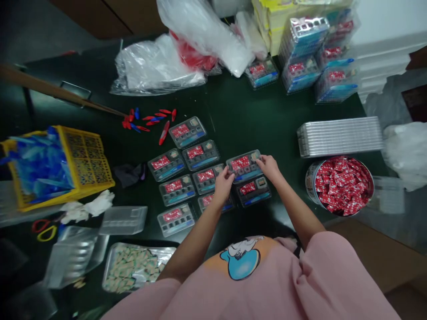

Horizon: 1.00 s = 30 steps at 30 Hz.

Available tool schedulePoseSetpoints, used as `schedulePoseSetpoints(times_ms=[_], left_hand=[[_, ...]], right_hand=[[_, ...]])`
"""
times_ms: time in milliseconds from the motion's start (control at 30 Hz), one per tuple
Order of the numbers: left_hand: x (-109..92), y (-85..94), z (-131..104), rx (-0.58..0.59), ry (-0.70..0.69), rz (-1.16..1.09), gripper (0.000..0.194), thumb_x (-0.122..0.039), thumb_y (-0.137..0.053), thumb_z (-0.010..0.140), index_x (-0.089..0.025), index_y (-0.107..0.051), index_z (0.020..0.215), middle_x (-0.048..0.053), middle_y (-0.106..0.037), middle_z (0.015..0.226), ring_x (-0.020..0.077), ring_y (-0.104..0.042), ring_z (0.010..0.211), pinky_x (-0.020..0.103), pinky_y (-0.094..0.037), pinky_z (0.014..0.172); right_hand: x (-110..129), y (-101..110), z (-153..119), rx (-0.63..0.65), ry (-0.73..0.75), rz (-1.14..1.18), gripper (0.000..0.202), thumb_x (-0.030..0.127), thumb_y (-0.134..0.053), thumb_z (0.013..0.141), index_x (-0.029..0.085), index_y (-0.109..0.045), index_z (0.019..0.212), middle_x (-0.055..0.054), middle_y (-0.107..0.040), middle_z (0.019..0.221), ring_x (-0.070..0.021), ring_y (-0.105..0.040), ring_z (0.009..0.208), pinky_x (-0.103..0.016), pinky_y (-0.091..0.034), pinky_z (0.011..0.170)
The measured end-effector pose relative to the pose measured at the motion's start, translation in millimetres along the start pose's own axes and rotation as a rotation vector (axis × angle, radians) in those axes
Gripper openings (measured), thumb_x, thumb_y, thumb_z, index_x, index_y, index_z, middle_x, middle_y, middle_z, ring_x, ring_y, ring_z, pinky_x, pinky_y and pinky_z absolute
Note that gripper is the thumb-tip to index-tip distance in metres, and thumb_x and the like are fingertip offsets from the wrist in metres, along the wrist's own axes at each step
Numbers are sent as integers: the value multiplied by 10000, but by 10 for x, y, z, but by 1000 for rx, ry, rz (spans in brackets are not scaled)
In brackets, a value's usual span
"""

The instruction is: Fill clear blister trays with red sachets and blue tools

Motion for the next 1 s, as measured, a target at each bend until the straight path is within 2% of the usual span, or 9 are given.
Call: schedulePoseSetpoints(times_ms=[167, 300, 500, 600, 700, 833, 867, 933, 1000], left_hand=[[136, -119, -66, 32, 36, 280, 495, -140, -563, 805, -114, -590, 1298, 122, -590, 1041, 227, -606, 938, 389, -471, 974], [134, -169, -8, 32, 61, 314, 489, -137, -534, 819, -121, -576, 1305, 127, -590, 1030, 244, -611, 940, 414, -465, 985], [46, -216, -59, 1, 69, 345, 585, -121, -498, 828, -19, -446, 1402, 215, -575, 1135, 317, -555, 1146, 469, -401, 1050], [21, -217, -83, -42, 68, 320, 680, -130, -500, 833, -30, -320, 1481, 228, -570, 1185, 326, -539, 1194, 498, -387, 1060], [-6, -189, -123, -60, 2, 330, 705, -176, -535, 835, -61, -312, 1493, 223, -550, 1246, 322, -518, 1235, 492, -385, 1074], [-150, -82, -277, -122, -258, 407, 609, -241, -519, 889, -142, -390, 1475, 190, -519, 1328, 303, -472, 1285, 512, -370, 1097], [-186, -52, -323, -143, -322, 415, 574, -240, -513, 900, -174, -420, 1463, 175, -518, 1341, 295, -464, 1296, 516, -366, 1102], [-236, -6, -392, -172, -419, 421, 520, -223, -507, 912, -226, -471, 1431, 149, -503, 1376, 284, -456, 1313, 515, -371, 1104], [-258, 12, -413, -179, -477, 434, 495, -196, -505, 916, -252, -498, 1408, 133, -486, 1406, 277, -455, 1323, 513, -388, 1096]], right_hand=[[-121, -234, -129, 15, -102, -236, 439, 314, -489, 939, 64, -602, 1282, -198, -624, 1186, -258, -560, 1161, -323, -412, 1000], [-185, -311, -45, 66, -153, -289, 446, 351, -461, 968, 104, -574, 1321, -181, -629, 1176, -258, -580, 1139, -317, -421, 978], [-237, -308, -53, 79, -139, -280, 435, 399, -499, 947, 158, -590, 1297, -155, -641, 1157, -266, -606, 1106, -322, -444, 949], [-211, -177, 47, 28, -123, -295, 506, 442, -528, 923, 142, -572, 1329, -195, -619, 1208, -310, -587, 1143, -377, -441, 980], [-4, 171, 476, -129, -2, -216, 558, 438, -512, 926, 131, -508, 1392, -203, -590, 1261, -307, -560, 1188, -406, -435, 1008], [462, 730, 1511, -334, 156, -28, 565, 369, -488, 929, 126, -438, 1438, -189, -529, 1358, -255, -506, 1274, -378, -412, 1053], [549, 824, 1810, -350, 137, 20, 569, 363, -468, 937, 126, -413, 1451, -188, -527, 1365, -242, -511, 1270, -373, -413, 1052], [629, 933, 2371, -344, 1, 107, 566, 348, -367, 970, 127, -337, 1490, -180, -577, 1302, -225, -566, 1202, -387, -445, 1014], [664, 985, 2796, -343, -105, 126, 583, 317, -342, 971, 117, -283, 1515, -190, -602, 1249, -249, -584, 1175, -426, -457, 993]])
Point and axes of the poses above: each hand's wrist, its own z-axis towards the middle knuckle, its own y-axis out of the back of the hand, x = y × z, the point moved 7 cm from there along z, towards the middle knuckle
